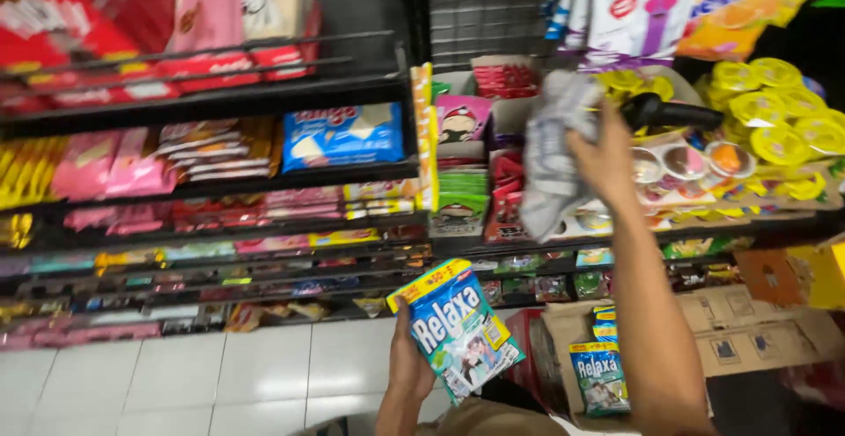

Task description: The recorder wipes individual snack packets with a cloth, scans them using a handheld barcode scanner, and organizes them into a cardboard box.

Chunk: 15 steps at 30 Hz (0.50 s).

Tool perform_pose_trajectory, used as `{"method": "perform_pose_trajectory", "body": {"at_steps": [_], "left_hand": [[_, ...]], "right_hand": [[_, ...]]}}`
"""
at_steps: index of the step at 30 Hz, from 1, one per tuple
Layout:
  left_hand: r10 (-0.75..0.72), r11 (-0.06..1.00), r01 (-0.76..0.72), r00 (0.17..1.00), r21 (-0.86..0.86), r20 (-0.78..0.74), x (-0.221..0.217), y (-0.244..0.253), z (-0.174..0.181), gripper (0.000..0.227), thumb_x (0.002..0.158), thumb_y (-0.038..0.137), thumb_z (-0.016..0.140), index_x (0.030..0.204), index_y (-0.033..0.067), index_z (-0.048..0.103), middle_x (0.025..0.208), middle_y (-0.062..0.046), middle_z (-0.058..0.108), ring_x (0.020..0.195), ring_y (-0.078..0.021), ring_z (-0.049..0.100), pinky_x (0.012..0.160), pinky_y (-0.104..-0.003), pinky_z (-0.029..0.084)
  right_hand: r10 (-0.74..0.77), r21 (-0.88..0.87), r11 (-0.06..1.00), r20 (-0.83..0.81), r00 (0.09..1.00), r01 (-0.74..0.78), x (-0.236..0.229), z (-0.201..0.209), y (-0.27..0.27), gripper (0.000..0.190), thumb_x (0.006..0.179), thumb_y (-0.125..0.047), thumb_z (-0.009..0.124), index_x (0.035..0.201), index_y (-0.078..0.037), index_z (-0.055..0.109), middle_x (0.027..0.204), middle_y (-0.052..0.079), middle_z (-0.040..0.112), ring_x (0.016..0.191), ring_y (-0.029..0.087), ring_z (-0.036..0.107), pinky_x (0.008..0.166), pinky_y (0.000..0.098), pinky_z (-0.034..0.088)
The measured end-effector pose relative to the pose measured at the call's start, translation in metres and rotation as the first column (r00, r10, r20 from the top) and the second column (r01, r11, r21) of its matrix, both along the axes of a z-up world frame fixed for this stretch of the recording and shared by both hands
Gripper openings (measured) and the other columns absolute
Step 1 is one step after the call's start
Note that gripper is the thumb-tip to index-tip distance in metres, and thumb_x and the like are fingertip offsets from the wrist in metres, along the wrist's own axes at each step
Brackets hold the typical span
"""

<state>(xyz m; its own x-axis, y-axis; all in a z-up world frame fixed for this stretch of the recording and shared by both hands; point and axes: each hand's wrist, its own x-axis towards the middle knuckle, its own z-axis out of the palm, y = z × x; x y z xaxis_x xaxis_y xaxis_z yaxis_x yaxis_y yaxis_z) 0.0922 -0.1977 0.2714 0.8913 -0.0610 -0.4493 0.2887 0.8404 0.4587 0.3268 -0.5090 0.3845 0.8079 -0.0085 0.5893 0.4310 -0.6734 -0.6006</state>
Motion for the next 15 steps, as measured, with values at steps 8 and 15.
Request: {"method": "perform_pose_trajectory", "body": {"at_steps": [8, 15], "left_hand": [[-0.039, 0.998, 0.029, 0.987, 0.064, 0.156, 0.009, -0.006, 0.032, 0.07, 0.103, 0.056, 0.04, 0.142, -0.0008, 0.052, 0.135, -0.017, 0.066, 0.118, -0.0263, 0.066, 0.104, -0.042, 0.052], [-0.237, 0.954, 0.177, 0.939, 0.24, 0.25, 0.01, -0.024, -0.026, 0.067, 0.103, 0.05, 0.037, 0.151, 0.0033, 0.043, 0.148, -0.016, 0.056, 0.132, -0.0242, 0.058, 0.112, -0.039, 0.045]], "right_hand": [[-0.084, 0.122, 0.988, -0.091, 0.992, 0.095, -0.234, 0.0, 0.08, 0.061, 0.08, -0.015, 0.067, 0.136, 0.002, 0.05, 0.12, 0.015, 0.066, 0.111, 0.021, 0.067, 0.101, 0.0355, 0.053], [0.219, -0.204, 0.95, -0.101, 0.97, -0.236, -0.244, -0.026, 0.16, 0.089, 0.071, -0.031, 0.082, 0.147, -0.003, 0.046, 0.152, 0.031, 0.039, 0.146, 0.049, 0.03, 0.118, 0.0612, 0.017]]}}
